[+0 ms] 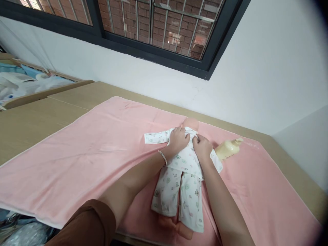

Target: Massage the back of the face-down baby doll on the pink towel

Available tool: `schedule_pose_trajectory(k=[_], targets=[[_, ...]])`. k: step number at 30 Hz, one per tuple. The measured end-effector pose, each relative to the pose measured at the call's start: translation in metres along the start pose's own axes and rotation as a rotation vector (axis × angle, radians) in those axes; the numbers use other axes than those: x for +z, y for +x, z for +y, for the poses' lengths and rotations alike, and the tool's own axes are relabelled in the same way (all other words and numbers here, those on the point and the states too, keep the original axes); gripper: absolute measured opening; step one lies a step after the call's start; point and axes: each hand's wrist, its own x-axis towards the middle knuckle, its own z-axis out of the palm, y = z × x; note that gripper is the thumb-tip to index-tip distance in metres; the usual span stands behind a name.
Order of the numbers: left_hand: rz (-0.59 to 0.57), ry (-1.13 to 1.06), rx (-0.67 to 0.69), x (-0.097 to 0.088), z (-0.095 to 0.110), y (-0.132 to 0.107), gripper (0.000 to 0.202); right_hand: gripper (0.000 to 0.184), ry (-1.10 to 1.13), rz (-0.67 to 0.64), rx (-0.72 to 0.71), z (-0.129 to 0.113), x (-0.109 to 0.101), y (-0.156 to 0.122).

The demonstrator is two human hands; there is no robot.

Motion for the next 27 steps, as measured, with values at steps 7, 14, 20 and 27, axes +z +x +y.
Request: schedule_pose_trajectory(k=[7,14,20,27], targets=[[-0.098,-0.081,0.043,0.002,-0.005,0.008,0.026,0.046,0.222,-0.099,-0.211,0.017,0.011,0.014],[-0.043,-0.081,0.056,0.004,-0.006,0.005,0.013,0.034,0.081,-0.069,-0.086,0.002,-0.001,0.004],[0.023,-0.013,0.026,0.001,-0.001,0.000,0.013,0.032,-0.017,-0.033,0.030,-0.004,-0.001,0.000],[-0.082,-0.017,0.057,-0.002,-0.003,0.006,0.023,0.047,0.222,-0.117,-0.204,0.017,0.012,0.015]])
